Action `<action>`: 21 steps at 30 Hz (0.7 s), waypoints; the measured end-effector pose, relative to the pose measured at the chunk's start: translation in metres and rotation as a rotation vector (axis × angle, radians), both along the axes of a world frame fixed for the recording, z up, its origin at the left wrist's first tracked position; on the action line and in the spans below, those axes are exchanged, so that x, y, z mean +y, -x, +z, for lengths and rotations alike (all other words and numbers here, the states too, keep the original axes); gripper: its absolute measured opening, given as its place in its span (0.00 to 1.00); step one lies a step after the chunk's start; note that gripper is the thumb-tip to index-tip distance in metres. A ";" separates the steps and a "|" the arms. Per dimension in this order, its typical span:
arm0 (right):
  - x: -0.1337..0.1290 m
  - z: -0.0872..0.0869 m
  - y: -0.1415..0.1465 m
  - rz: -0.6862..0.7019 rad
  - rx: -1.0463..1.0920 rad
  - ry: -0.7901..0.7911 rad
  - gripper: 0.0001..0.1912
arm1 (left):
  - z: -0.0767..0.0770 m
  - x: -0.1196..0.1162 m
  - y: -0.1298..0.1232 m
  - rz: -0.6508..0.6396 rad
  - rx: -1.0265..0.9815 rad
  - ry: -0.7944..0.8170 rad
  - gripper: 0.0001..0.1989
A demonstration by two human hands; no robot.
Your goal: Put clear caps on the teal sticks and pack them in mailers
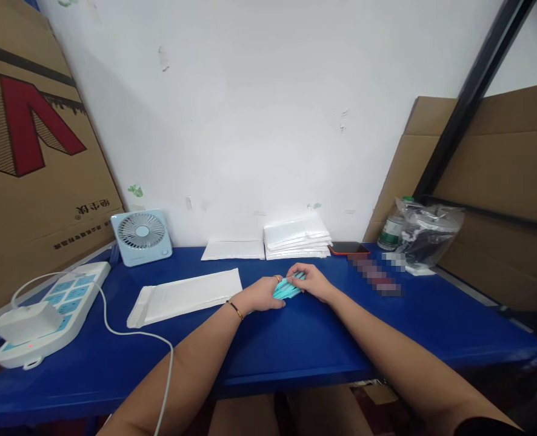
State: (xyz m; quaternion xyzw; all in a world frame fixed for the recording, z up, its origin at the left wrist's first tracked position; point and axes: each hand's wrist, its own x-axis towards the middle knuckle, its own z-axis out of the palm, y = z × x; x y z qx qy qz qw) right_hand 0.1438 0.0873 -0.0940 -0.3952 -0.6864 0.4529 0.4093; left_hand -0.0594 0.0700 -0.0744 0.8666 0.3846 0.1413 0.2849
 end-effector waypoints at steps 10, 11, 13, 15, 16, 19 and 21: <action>-0.011 0.014 0.035 -0.109 0.020 -0.172 0.20 | -0.002 0.004 -0.015 0.136 -0.143 -0.005 0.11; -0.012 0.018 0.032 -0.196 -0.003 -0.267 0.19 | 0.000 0.006 -0.014 0.176 -0.199 0.034 0.12; -0.015 0.026 0.024 -0.355 -0.031 -0.414 0.16 | 0.006 0.011 -0.011 0.284 -0.356 0.109 0.13; -0.019 0.030 0.018 -0.293 -0.100 -0.430 0.12 | 0.012 0.016 -0.006 0.368 -0.551 0.182 0.14; -0.023 0.031 0.018 -0.199 -0.146 -0.400 0.09 | 0.014 0.018 -0.004 0.391 -0.650 0.216 0.15; -0.035 0.027 0.032 0.064 -0.254 -0.141 0.09 | 0.016 0.024 0.001 0.439 -0.910 0.330 0.15; -0.043 0.022 0.051 0.121 -0.210 0.152 0.14 | 0.017 0.026 0.002 0.488 -1.065 0.386 0.16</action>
